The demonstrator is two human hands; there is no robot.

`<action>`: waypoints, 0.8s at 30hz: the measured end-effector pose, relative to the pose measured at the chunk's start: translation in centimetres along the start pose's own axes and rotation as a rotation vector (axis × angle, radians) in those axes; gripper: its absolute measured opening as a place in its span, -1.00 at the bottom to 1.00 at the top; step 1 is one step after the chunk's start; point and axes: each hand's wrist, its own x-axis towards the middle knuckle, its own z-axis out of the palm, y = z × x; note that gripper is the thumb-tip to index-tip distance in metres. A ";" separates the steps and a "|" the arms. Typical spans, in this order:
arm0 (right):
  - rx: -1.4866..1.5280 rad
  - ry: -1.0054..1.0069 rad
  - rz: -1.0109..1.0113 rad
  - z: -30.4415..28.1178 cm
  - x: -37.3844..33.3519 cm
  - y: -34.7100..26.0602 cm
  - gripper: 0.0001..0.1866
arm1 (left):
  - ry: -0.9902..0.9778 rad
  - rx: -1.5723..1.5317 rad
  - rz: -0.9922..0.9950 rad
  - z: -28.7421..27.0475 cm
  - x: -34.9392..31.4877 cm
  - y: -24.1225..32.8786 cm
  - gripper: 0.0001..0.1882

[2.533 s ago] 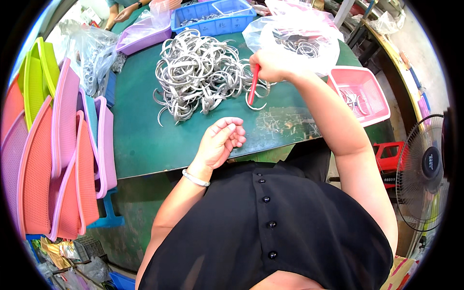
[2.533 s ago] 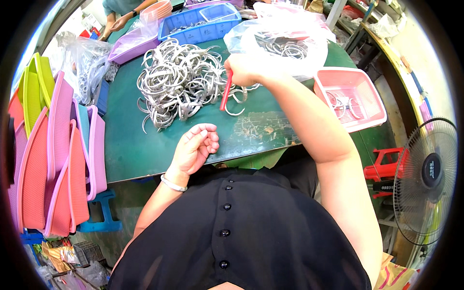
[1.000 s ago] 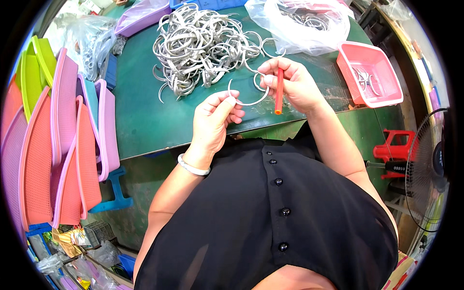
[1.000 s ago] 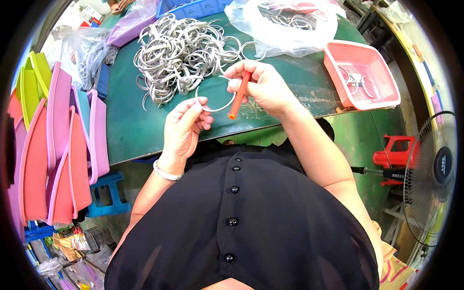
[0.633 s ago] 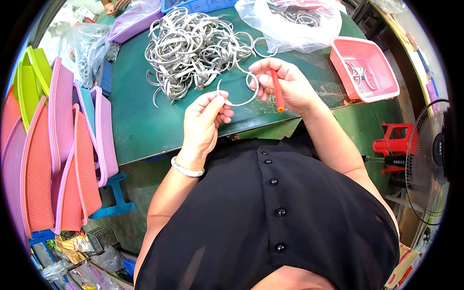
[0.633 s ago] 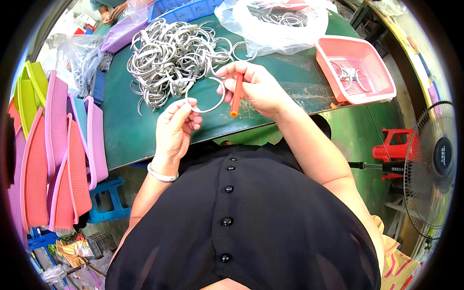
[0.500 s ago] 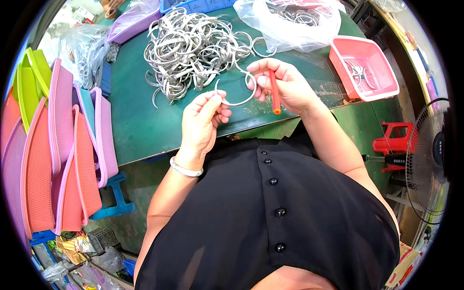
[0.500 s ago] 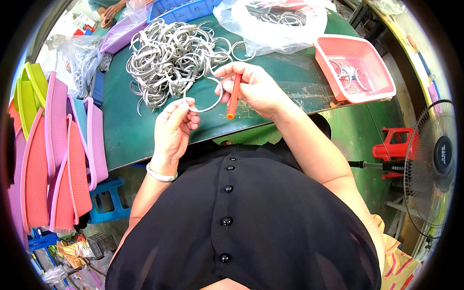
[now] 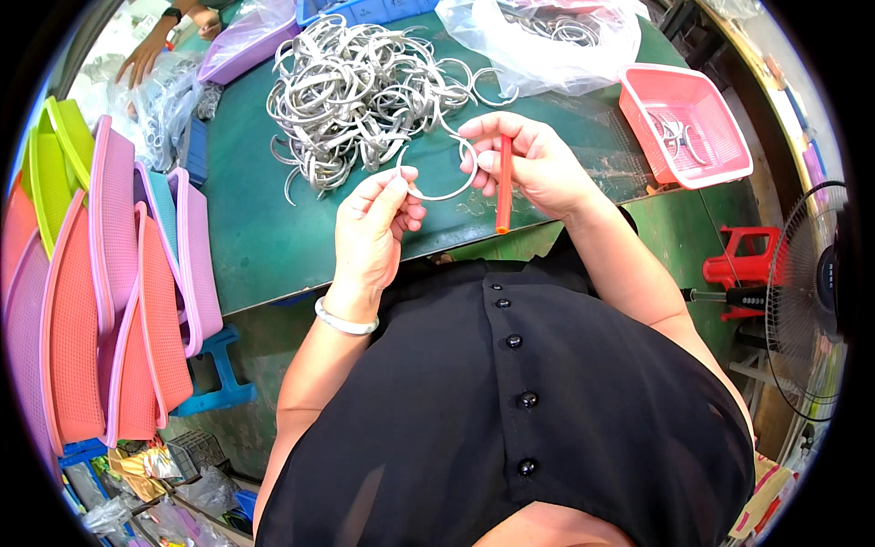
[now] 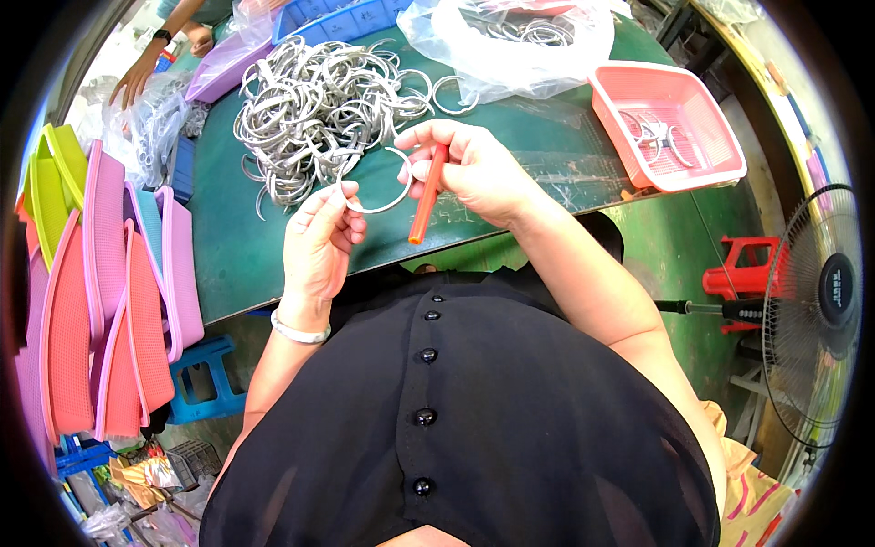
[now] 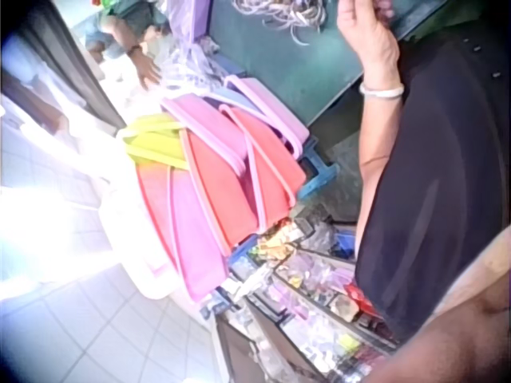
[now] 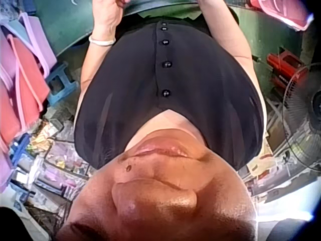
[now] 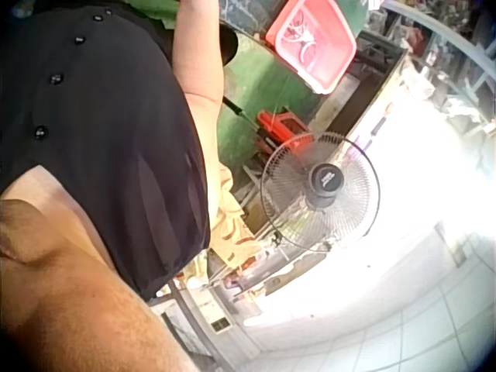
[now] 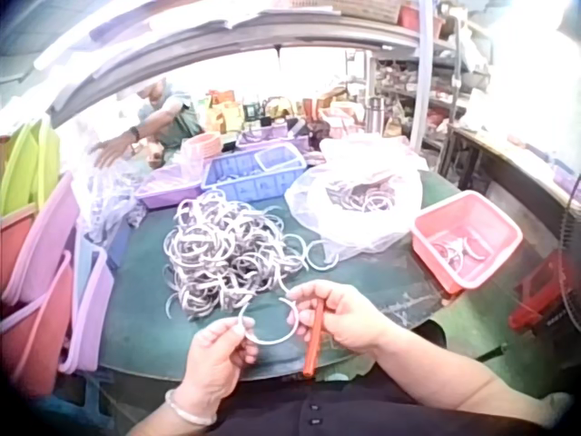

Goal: The person uses a red pen to mark individual silver-colored metal components by hand and then places them into a plastic bag. They handle the items one at a time from a large pile on the workbench.

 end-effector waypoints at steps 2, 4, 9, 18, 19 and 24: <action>-0.026 0.001 -0.018 0.1 -0.1 0.0 -0.70 | -0.016 -0.010 0.013 -0.3 0.1 -0.1 -0.81; -0.046 -0.005 -0.014 0.3 -0.3 -0.5 -0.70 | -0.019 -0.011 0.023 -0.5 0.2 -0.3 -0.80; -0.105 -0.001 -0.077 0.5 -0.3 0.0 -0.70 | 0.012 0.030 0.047 -0.4 0.3 -0.5 -0.80; -0.094 -0.032 -0.060 1.1 -0.5 -0.1 -0.72 | 0.016 0.021 0.000 -1.0 0.9 -0.9 -0.79; -0.090 -0.034 -0.065 1.1 -0.6 0.0 -0.72 | 0.007 0.008 -0.017 -1.0 0.9 -0.8 -0.79; -0.082 -0.004 -0.041 1.0 -0.5 0.2 -0.73 | -0.011 -0.069 -0.117 -1.2 1.0 -0.8 -0.80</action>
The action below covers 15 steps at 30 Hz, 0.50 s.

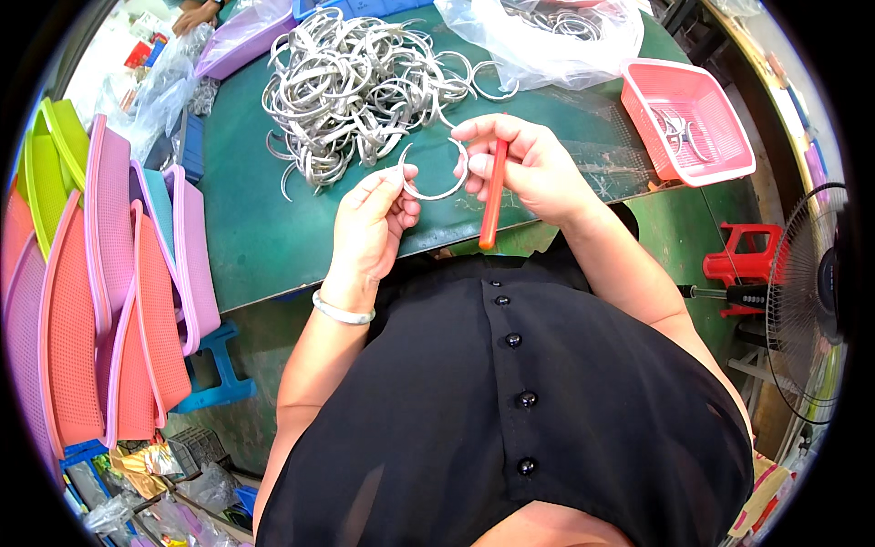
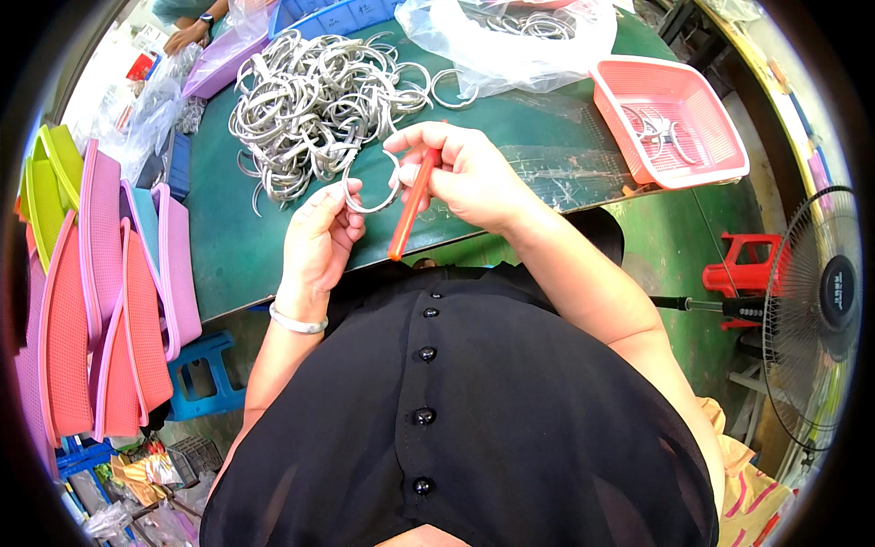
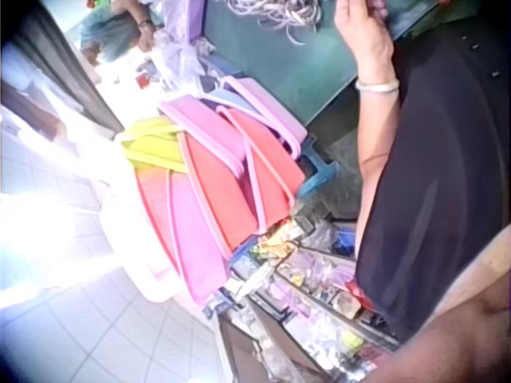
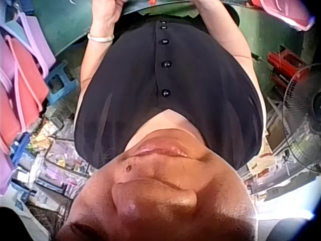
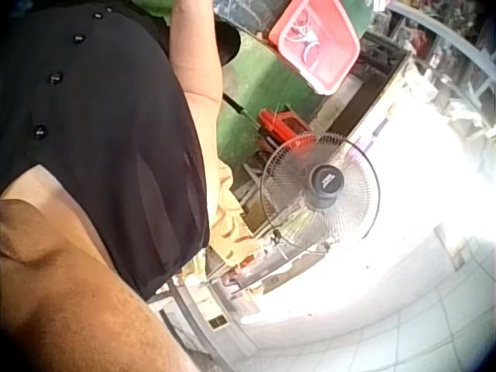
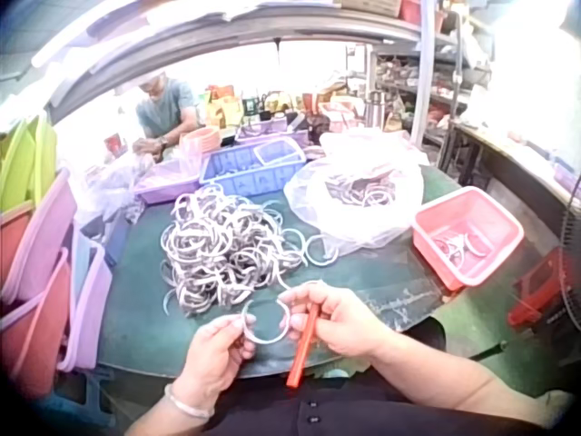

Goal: The person uses a red pen to mark individual silver-colored metal components by hand and then places them into a plastic bag. They handle the items one at a time from a large pile on the workbench.

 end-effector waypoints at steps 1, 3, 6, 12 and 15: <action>0.031 0.005 0.023 -0.1 0.0 0.0 -0.73 | -0.003 -0.006 -0.018 -0.1 0.0 0.0 -0.80; 0.066 0.014 0.051 -0.4 0.2 0.2 -0.75 | -0.008 -0.017 -0.055 -0.1 -0.1 0.1 -0.80; 0.089 0.031 0.074 -0.8 0.4 0.9 -0.76 | -0.017 -0.056 -0.089 0.2 -0.3 0.4 -0.82; 0.173 0.060 0.141 -1.4 0.7 1.7 -0.76 | -0.026 -0.075 -0.093 0.9 -0.7 0.9 -0.84; 0.185 0.063 0.149 -1.4 0.7 1.8 -0.76 | -0.036 -0.048 -0.061 0.9 -0.8 0.8 -0.84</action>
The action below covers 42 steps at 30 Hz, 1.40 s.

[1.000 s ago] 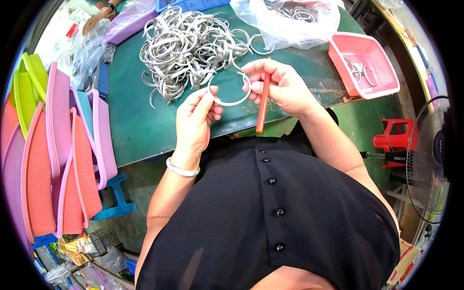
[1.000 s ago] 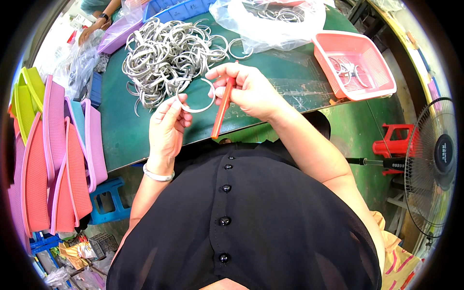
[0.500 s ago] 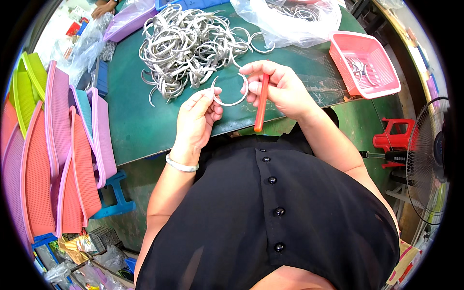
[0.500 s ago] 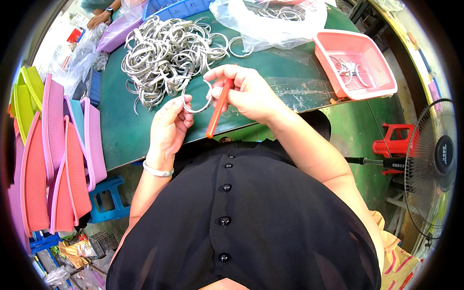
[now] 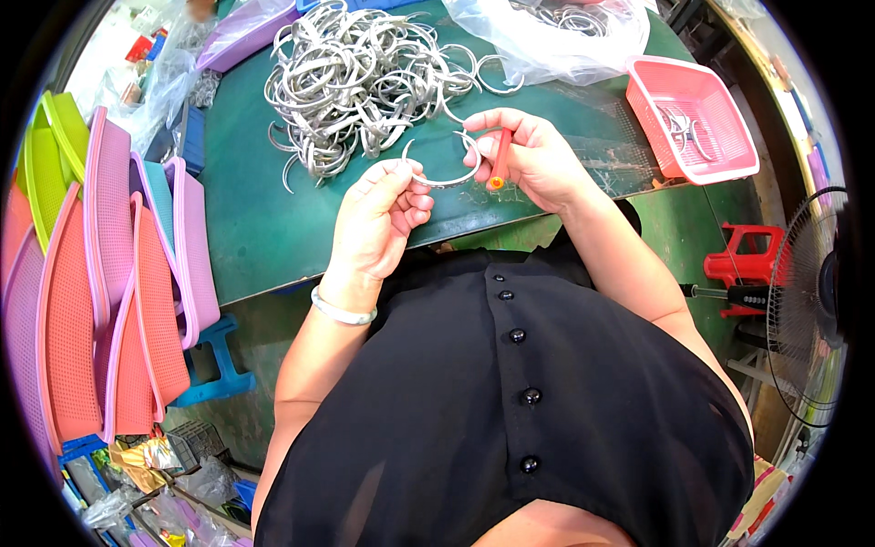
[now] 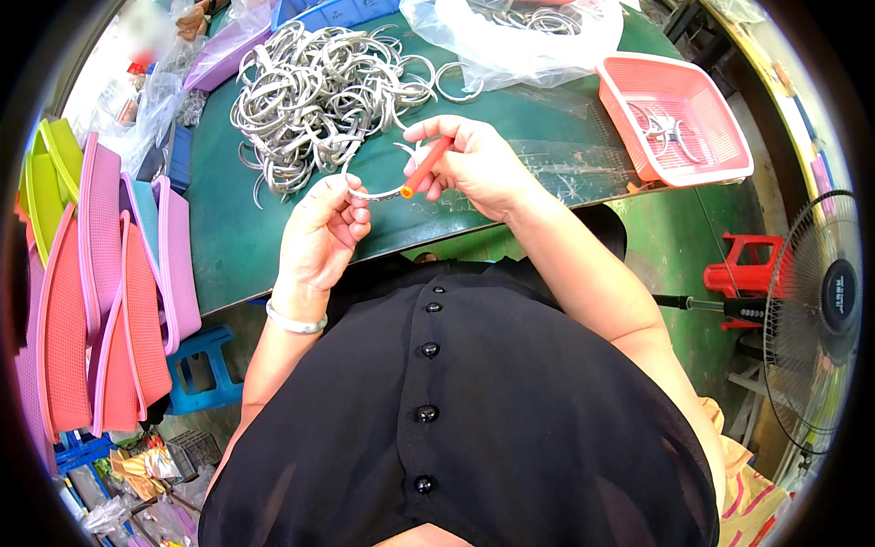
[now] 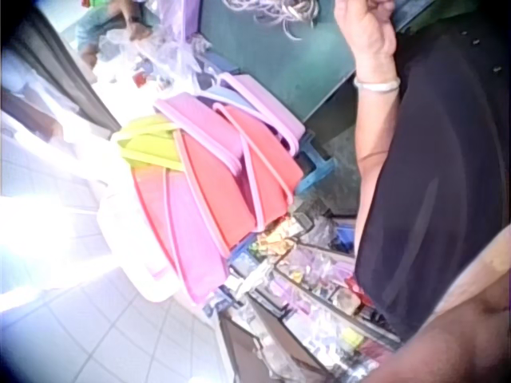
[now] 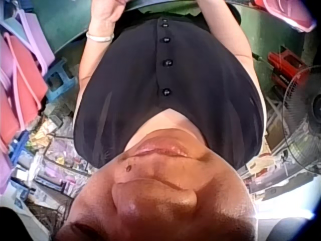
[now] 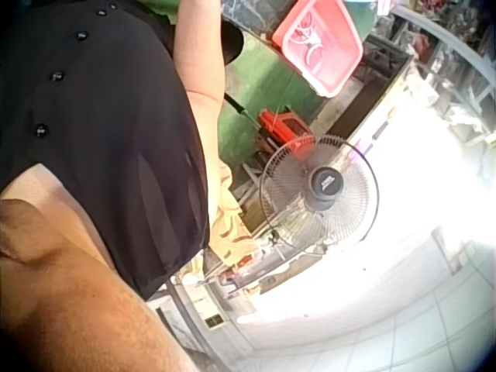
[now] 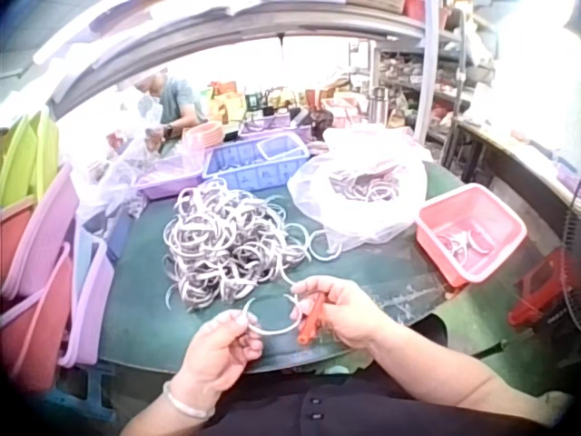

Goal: The person uses a red pen to mark individual silver-colored metal components by hand and then places them into a plastic bag. They handle the items one at a time from a large pile on the workbench.

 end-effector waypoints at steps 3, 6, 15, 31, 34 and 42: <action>-0.005 0.006 -0.011 0.0 0.0 0.0 -0.76 | 0.008 0.065 0.045 0.1 -0.1 -0.1 -0.84; -0.012 0.010 -0.022 0.1 0.0 -0.1 -0.76 | 0.025 0.085 0.074 0.3 -0.3 -0.1 -0.85; 0.012 -0.008 -0.042 0.2 -0.2 -0.2 -0.75 | 0.024 0.075 0.062 -0.1 0.0 -0.2 -0.83; -0.089 -0.043 -0.175 1.2 -1.1 -0.8 -0.73 | 0.047 0.139 0.209 -0.4 0.5 -0.7 -0.80; -0.138 -0.035 -0.200 1.3 -1.3 -0.7 -0.73 | 0.078 0.215 0.307 -0.1 0.3 -0.7 -0.79; -0.161 -0.046 -0.317 0.9 -1.3 0.2 -0.68 | -0.047 0.819 0.960 0.5 -0.6 -0.2 -0.83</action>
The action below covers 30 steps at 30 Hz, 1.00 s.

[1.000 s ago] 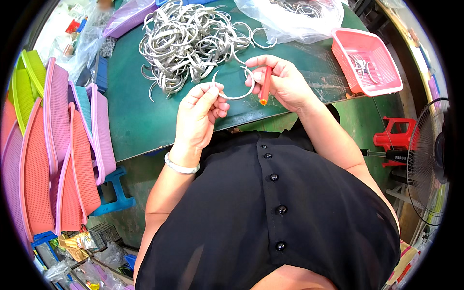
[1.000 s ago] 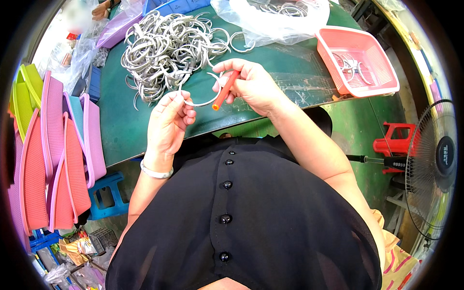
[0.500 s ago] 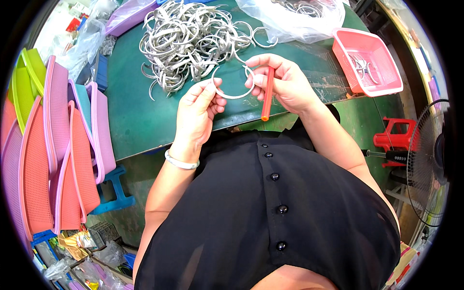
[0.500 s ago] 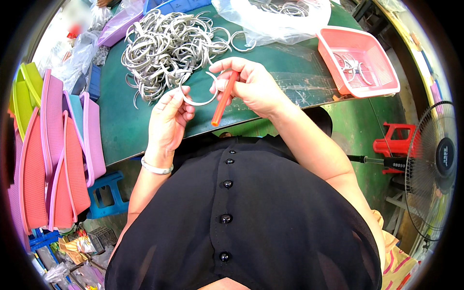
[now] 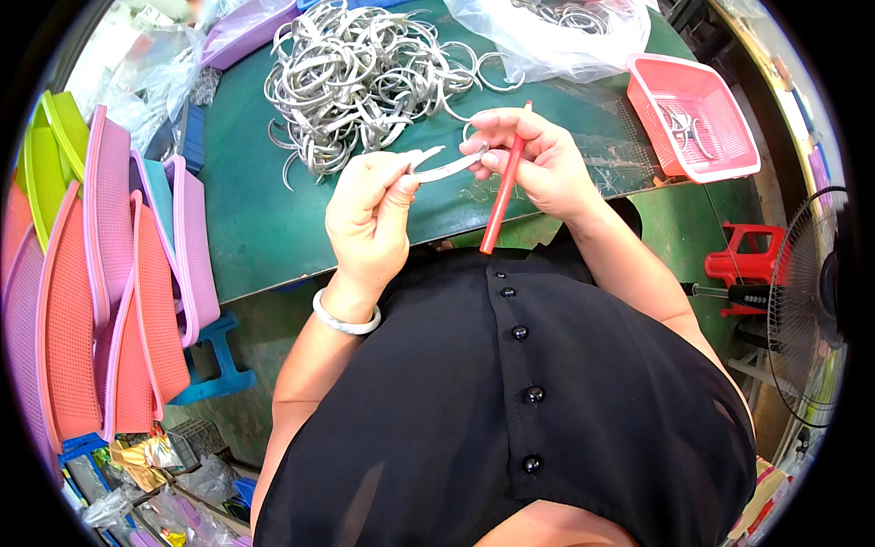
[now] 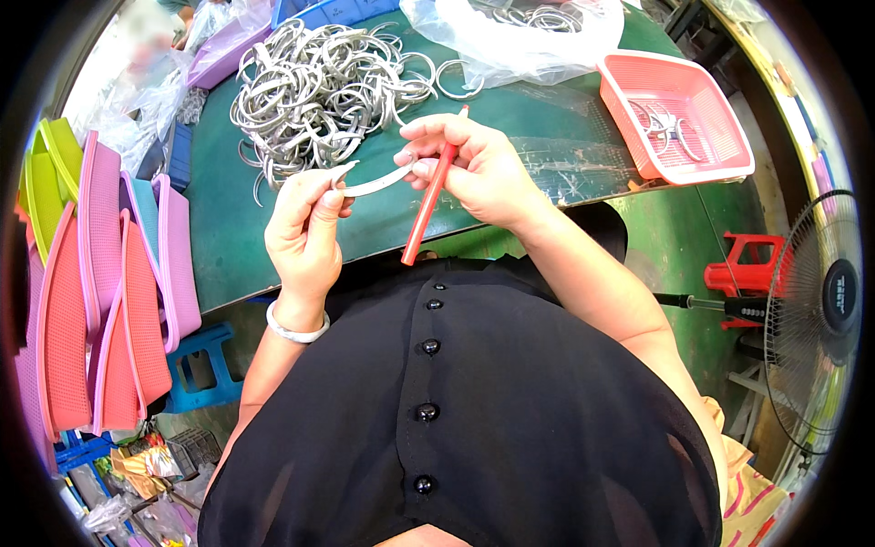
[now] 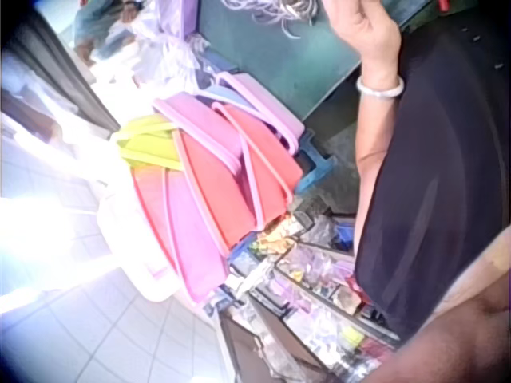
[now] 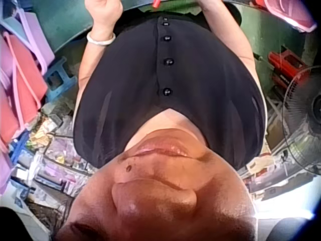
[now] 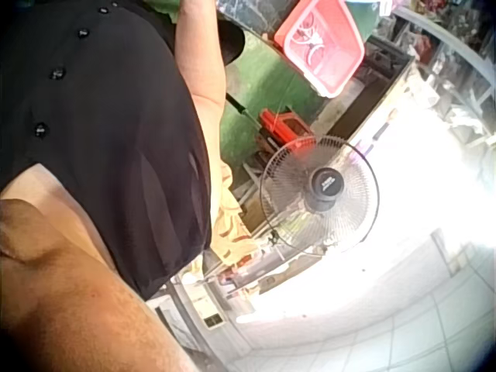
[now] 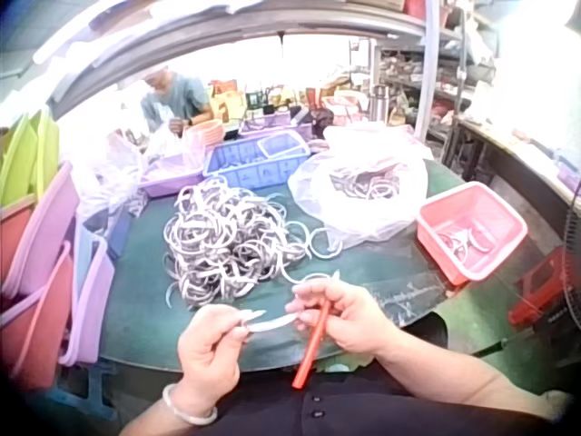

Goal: The person uses a red pen to mark individual silver-colored metal components by hand and then places them into a plastic bag. They handle the items one at a time from a large pile on the workbench.

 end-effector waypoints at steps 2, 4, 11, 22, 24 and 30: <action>0.021 -0.001 0.008 -0.2 -0.1 0.0 -0.68 | -0.036 0.109 0.065 -0.1 0.2 0.4 -0.81; 0.025 -0.004 0.005 -0.4 -0.2 0.1 -0.67 | -0.061 0.185 0.111 0.1 0.4 1.2 -0.80; 0.052 0.018 0.011 -0.7 -0.3 0.5 -0.66 | -0.082 0.317 0.193 0.5 0.7 1.9 -0.75; 0.058 0.053 0.107 -0.7 -0.5 -0.7 -0.70 | 0.006 -0.410 -0.682 0.3 1.2 1.4 -0.80; 0.083 0.067 0.140 -0.6 -0.5 -0.9 -0.70 | 0.003 -0.556 -0.825 -0.1 1.3 0.8 -0.80; 0.138 0.069 0.187 -0.6 -0.4 -0.5 -0.72 | -0.006 -0.647 -0.921 -0.2 0.9 -0.5 -0.79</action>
